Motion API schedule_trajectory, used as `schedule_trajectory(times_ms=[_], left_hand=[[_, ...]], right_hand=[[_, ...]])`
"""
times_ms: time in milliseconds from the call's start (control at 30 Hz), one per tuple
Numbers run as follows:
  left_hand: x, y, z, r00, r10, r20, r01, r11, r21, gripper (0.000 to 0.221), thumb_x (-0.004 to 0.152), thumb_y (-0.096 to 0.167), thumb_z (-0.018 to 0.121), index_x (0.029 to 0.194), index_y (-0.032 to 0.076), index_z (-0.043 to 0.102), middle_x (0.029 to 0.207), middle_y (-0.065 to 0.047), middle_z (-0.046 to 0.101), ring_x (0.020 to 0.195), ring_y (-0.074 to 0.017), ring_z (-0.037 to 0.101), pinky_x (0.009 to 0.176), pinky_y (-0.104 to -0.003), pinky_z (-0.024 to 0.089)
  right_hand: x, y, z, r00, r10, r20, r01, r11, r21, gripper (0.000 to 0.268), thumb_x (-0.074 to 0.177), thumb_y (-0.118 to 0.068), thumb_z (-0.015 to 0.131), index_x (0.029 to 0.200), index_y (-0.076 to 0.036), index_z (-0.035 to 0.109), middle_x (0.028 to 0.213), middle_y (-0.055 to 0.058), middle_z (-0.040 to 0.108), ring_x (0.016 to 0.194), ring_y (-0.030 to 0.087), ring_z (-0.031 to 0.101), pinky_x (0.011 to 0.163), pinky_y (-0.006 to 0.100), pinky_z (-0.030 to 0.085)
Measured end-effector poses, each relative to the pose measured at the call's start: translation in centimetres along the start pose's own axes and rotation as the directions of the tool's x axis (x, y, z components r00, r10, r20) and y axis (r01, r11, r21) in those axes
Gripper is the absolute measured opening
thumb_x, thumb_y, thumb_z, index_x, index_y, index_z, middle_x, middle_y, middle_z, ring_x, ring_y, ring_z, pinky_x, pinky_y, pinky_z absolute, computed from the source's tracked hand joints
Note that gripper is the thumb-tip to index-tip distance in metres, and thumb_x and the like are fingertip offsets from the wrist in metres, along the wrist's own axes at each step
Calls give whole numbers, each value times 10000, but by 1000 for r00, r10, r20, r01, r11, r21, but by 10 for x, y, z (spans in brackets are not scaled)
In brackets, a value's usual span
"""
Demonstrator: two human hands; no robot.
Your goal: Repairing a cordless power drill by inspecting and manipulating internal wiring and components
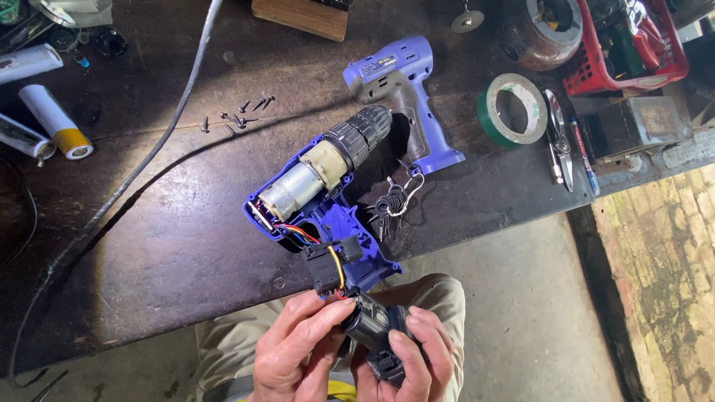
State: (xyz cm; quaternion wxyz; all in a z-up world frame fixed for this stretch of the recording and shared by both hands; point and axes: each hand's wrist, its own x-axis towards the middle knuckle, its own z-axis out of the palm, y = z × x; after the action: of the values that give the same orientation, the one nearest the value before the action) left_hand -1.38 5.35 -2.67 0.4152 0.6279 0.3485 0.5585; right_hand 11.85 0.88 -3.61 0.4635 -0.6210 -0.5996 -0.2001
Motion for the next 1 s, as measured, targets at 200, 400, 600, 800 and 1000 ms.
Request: schedule_trajectory(times_ms=[200,400,600,800,1000], left_hand=[[1,7,1,998,-50,-26,50,999,-13,271,934,47,647,1195,2,706,1203,-180,708,1076,-250,721,996,-310,549],[-10,3,13,967,-182,-181,156,977,-148,234,880,104,723,1098,21,745,1104,-177,761,1029,-243,741,955,-303,562],[-42,-35,22,956,-137,-261,63,960,-273,426,795,147,832,1148,-54,704,1096,-212,734,1071,-256,689,989,-318,545],[-65,-53,24,948,-174,-268,54,914,-403,628,652,37,934,1201,-90,659,1218,-233,669,1221,-272,643,1111,-328,516],[-52,-41,29,934,-181,-309,61,930,-361,587,652,65,924,1172,-45,675,1170,-194,642,1184,-240,591,1099,-305,470]], right_hand=[[-6,0,3,1000,-5,-20,6,999,39,297,920,-229,745,1149,-140,579,1179,116,586,978,340,703,900,441,656],[-18,-1,20,983,-28,-183,25,1000,-18,192,969,-270,682,1102,-160,599,1159,99,574,989,344,679,867,430,630],[-20,-1,18,981,-37,-189,46,998,43,263,1000,-281,649,1221,-171,559,1206,88,572,1094,327,649,890,464,632],[-27,8,23,962,-99,-255,125,988,87,302,1011,-328,545,1271,-175,558,1194,82,591,1073,307,636,853,470,614],[-19,-4,10,991,65,-121,-38,975,217,589,929,-319,751,1424,-170,470,1228,141,612,1111,334,658,954,482,631]])
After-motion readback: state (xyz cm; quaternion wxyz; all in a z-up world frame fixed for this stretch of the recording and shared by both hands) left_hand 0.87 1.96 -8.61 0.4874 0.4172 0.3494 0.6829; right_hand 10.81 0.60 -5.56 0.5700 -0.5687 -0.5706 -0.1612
